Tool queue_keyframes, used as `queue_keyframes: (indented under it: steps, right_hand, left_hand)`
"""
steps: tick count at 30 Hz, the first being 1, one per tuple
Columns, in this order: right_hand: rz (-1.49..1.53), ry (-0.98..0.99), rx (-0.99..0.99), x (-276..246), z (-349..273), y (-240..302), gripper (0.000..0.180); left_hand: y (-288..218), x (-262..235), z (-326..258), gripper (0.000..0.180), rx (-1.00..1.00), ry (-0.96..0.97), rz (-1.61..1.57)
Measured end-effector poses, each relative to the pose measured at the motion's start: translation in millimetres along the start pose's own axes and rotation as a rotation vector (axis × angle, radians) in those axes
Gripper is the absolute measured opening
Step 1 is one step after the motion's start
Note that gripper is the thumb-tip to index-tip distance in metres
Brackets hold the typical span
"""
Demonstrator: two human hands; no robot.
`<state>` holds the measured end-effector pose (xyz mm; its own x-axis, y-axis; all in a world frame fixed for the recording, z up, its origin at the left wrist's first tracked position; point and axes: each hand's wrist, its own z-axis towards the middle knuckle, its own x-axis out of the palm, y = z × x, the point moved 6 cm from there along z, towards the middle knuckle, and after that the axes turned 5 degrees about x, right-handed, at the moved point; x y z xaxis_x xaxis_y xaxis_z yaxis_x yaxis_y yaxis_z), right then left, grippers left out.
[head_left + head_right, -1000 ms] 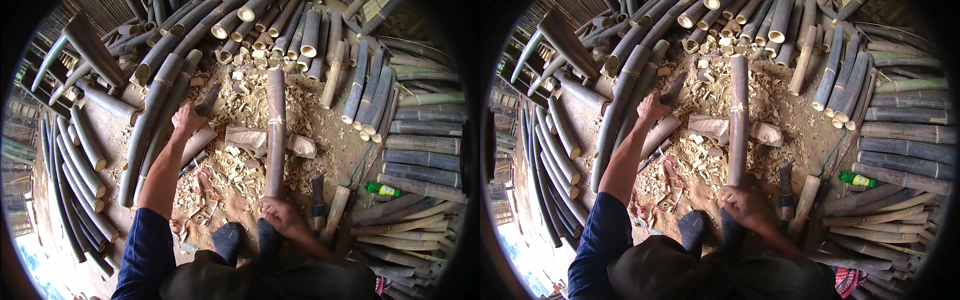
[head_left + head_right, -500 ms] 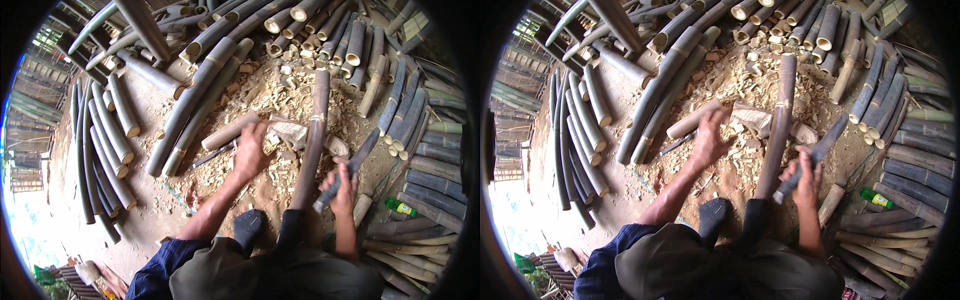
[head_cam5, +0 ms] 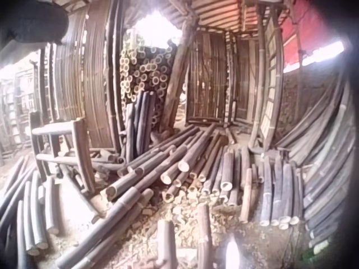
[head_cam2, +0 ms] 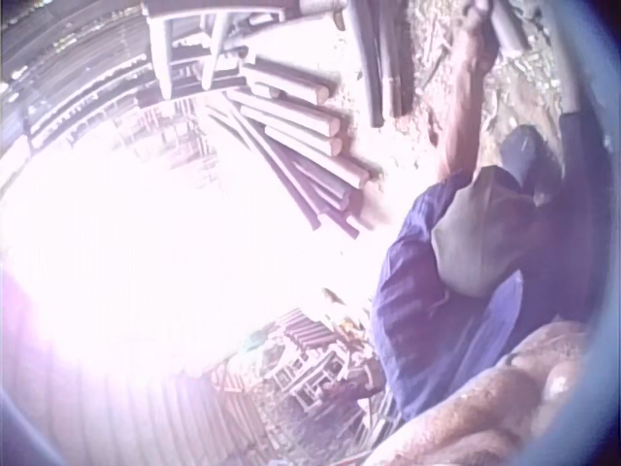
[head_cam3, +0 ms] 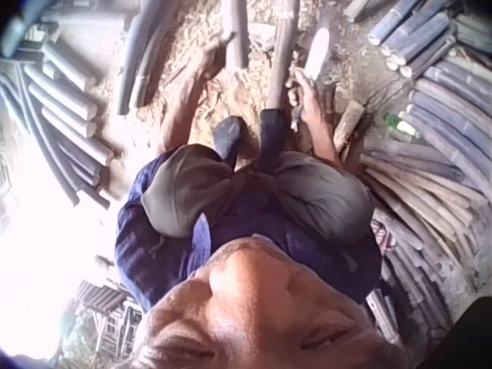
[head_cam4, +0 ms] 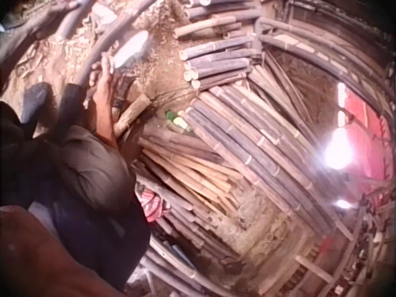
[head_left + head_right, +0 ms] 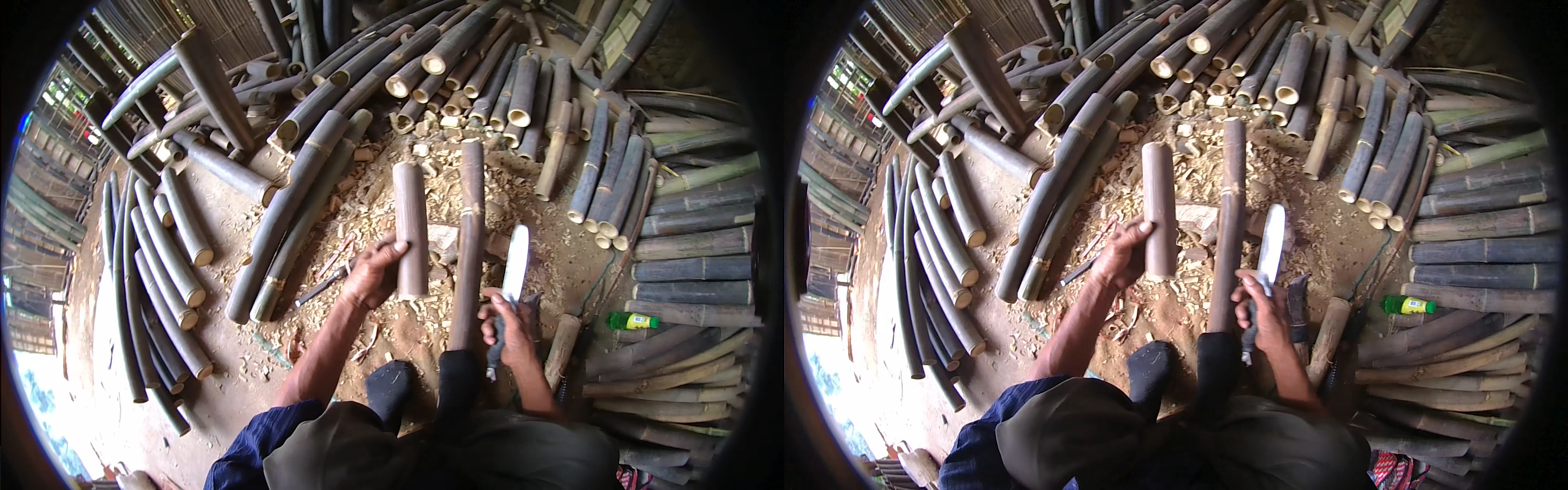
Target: The person saws a section of bamboo with a hand saw, carves and shapes the ends of bamboo poles with a knife, and fits them together to form a structure.
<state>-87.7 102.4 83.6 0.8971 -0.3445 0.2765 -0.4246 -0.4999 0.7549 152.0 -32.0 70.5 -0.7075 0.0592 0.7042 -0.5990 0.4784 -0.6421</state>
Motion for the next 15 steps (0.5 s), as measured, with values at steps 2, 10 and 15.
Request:
queue_keyframes:
  steps: [2, 10, 15]
  right_hand:
    - [0.049, 0.076, 0.034, 9.5, 7.5, -9.2, 0.038]
    - [0.157, 0.067, 0.096, 19.8, 10.4, -9.5, 0.056]
    - [0.102, 0.103, -0.004, 14.0, 14.3, -11.5, 0.042]
  left_hand:
    - [18.1, 22.5, 2.9, 0.051, -0.004, 0.126, -0.127]
    - [52.7, 45.7, 9.1, 0.047, -0.04, 0.163, -0.264]
    - [53.4, 53.2, 2.9, 0.056, -0.032, 0.173, -0.166]
